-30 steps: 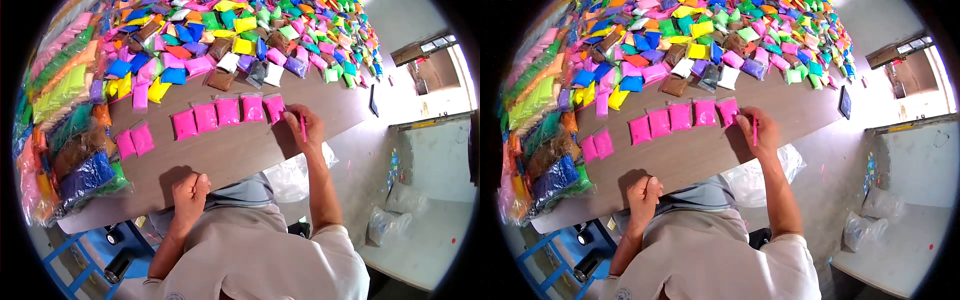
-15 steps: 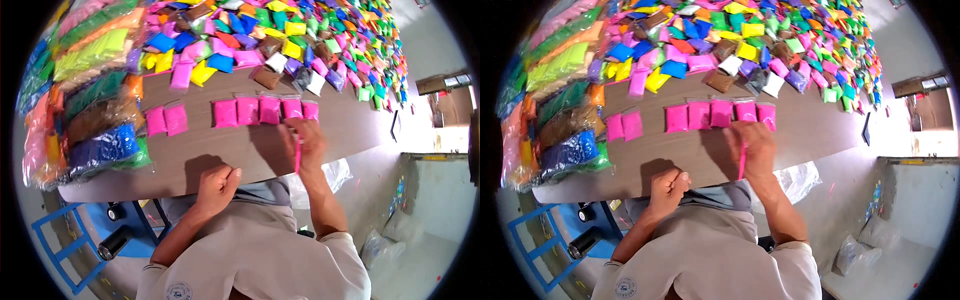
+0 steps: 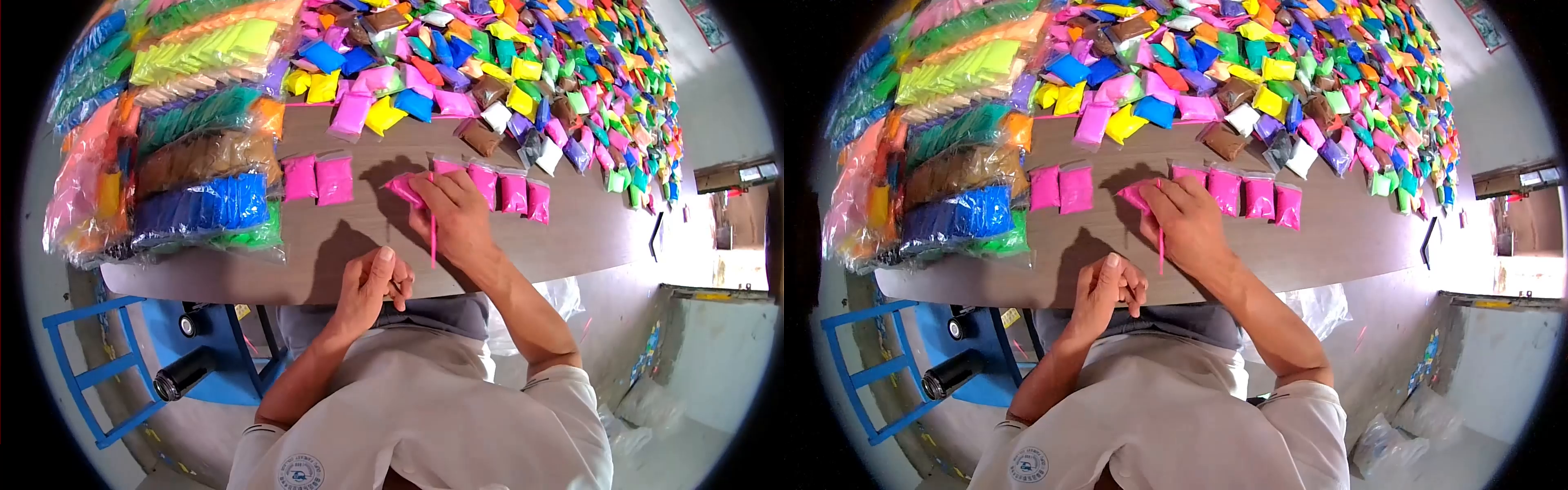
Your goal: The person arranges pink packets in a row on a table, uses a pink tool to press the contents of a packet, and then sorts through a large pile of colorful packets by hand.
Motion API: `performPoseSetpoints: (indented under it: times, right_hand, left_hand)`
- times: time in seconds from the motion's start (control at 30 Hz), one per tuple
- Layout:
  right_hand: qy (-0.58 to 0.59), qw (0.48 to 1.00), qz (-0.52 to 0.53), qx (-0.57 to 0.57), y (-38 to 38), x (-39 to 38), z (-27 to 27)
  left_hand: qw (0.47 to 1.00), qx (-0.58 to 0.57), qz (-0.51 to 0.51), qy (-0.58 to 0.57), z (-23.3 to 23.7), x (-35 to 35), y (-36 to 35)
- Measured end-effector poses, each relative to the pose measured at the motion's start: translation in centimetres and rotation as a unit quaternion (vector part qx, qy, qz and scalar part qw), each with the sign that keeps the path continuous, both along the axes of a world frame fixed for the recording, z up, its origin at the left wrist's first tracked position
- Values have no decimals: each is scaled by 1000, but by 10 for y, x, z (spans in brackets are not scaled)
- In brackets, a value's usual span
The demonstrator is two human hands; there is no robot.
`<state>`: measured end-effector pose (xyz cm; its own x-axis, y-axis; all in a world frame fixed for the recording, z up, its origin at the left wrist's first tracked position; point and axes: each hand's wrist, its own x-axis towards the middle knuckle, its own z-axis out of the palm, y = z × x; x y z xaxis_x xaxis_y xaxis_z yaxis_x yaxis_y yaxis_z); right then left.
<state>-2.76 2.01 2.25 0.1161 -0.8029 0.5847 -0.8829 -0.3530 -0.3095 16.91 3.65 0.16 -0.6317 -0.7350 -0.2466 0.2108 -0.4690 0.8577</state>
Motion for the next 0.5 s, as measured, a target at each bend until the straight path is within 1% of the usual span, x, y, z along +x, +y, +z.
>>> performPoseSetpoints:
  times: [0.07,0.1,0.2,0.23,0.33,0.37,0.47,0.5]
  right_hand:
    - [-38,997,57,-25,16,0,15]
    - [-43,997,66,9,29,1,23]
    - [-61,990,124,19,53,0,16]
    - [-61,988,130,49,61,0,16]
    - [-87,984,149,32,70,0,9]
    - [-90,983,159,27,72,-3,4]
    - [-127,976,168,58,76,-7,5]
    - [-158,974,143,71,77,-7,9]
  left_hand:
    - [1000,-8,-12,-2,0,1,-2]
    - [1000,-10,-19,-4,0,1,-2]
    - [999,7,-44,10,-3,1,-6]
    - [999,7,-51,7,-3,-1,-7]
    - [997,-16,-77,6,1,-3,-12]
    - [997,-9,-79,-18,6,-4,-12]
    - [994,-39,-82,-64,8,-7,-12]
    - [993,-51,-80,-75,9,-7,-11]
